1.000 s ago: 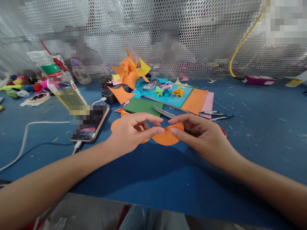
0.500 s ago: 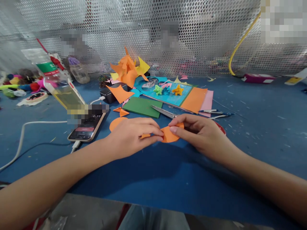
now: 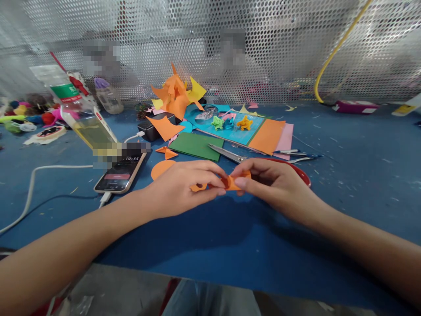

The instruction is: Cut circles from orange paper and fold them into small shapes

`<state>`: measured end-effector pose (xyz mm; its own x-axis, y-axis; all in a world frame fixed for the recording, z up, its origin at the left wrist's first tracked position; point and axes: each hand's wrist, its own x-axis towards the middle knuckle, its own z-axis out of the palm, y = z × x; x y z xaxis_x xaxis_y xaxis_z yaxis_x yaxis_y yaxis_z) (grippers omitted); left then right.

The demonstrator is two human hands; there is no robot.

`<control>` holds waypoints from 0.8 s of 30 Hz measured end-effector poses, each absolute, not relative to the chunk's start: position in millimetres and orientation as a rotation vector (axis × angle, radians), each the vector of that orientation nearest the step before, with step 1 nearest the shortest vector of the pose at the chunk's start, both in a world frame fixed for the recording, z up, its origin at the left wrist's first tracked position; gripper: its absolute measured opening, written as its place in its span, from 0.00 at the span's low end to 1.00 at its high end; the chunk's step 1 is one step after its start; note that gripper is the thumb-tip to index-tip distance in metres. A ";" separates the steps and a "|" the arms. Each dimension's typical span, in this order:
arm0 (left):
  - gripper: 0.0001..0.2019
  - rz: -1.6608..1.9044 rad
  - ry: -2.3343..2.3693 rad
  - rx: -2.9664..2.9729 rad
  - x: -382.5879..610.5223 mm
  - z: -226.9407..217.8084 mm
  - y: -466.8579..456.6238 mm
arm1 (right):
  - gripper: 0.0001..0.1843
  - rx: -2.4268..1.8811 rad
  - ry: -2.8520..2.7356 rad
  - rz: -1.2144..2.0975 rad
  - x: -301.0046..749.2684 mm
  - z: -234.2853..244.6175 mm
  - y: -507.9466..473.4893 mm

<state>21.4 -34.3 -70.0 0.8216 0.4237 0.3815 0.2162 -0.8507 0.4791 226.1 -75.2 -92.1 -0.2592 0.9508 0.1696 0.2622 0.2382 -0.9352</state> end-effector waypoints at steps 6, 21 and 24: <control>0.05 0.662 0.797 2.312 23.4 -64.7 -39.9 | 0.20 -1.036 -1.979 0.492 226.8 -96.0 -76.7; 0.07 0.416 0.664 1.563 24.1 -64.7 -34.3 | 0.11 -0.772 -2.102 -0.020 233.7 -92.4 -72.6; 0.07 0.373 0.608 1.475 23.0 -64.9 -34.6 | 0.13 -0.748 -2.112 -0.047 234.6 -91.0 -73.7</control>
<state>23.0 -34.6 -64.9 0.7973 0.5843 -0.1514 0.1296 0.0793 0.9884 234.6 -73.7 -91.0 -0.4409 0.4936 0.7496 0.5263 0.8187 -0.2296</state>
